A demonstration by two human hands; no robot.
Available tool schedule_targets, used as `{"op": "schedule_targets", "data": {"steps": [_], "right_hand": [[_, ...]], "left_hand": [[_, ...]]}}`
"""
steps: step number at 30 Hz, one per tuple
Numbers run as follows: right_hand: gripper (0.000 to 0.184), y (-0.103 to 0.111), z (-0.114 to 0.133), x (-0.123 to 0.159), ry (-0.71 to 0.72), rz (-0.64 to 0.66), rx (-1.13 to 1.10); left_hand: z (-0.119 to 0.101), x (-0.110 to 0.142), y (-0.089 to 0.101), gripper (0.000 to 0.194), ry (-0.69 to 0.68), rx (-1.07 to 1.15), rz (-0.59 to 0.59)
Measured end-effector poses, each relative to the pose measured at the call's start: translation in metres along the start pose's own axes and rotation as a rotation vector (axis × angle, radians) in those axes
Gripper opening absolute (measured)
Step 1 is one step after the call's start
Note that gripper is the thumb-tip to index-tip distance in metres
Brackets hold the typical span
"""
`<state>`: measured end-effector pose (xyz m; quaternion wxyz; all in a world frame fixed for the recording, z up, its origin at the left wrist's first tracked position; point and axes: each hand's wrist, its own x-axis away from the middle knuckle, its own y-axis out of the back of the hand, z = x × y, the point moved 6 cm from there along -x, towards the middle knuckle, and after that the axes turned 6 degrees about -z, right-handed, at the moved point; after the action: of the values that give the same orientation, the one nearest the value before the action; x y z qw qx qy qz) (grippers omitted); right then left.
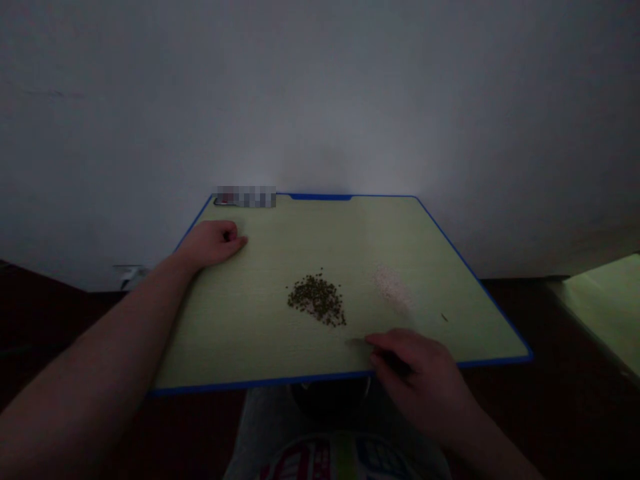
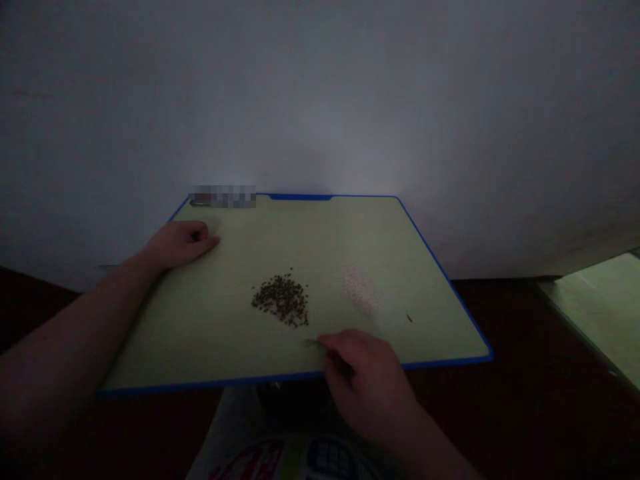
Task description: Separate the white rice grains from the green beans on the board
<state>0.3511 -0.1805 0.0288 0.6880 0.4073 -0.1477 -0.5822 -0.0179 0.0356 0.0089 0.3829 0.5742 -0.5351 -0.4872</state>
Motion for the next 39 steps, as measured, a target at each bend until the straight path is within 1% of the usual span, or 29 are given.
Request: {"op": "schedule_targets", "data": {"steps": [2, 4, 7, 14, 23, 28, 34, 39], "right_hand": [[0.033, 0.001, 0.001, 0.005, 0.070, -0.083, 0.093], [0.034, -0.001, 0.003, 0.006, 0.124, -0.110, 0.146], [0.036, -0.003, 0.003, -0.002, 0.149, -0.117, 0.173], [0.037, -0.001, 0.000, -0.023, 0.205, -0.078, 0.207], [0.033, -0.001, -0.001, -0.033, 0.253, -0.048, 0.076], [0.030, 0.004, -0.001, -0.027, 0.273, -0.057, 0.040], [0.027, 0.010, -0.005, -0.016, 0.279, -0.086, 0.051], [0.026, 0.011, -0.006, -0.017, 0.262, -0.105, 0.044]], "left_hand": [[0.000, 0.000, 0.000, 0.036, -0.003, 0.005, -0.004], [0.000, -0.001, 0.000, 0.037, -0.006, 0.007, -0.006], [0.000, -0.001, 0.000, 0.037, -0.010, 0.011, -0.006], [0.000, 0.000, 0.001, 0.037, -0.001, 0.020, -0.009], [0.003, -0.001, -0.001, 0.036, -0.008, 0.018, -0.012], [0.002, -0.001, -0.001, 0.037, -0.018, 0.012, -0.014], [0.002, -0.001, -0.001, 0.037, -0.032, 0.007, -0.017], [0.003, -0.002, -0.002, 0.037, -0.033, 0.000, -0.024]]}}
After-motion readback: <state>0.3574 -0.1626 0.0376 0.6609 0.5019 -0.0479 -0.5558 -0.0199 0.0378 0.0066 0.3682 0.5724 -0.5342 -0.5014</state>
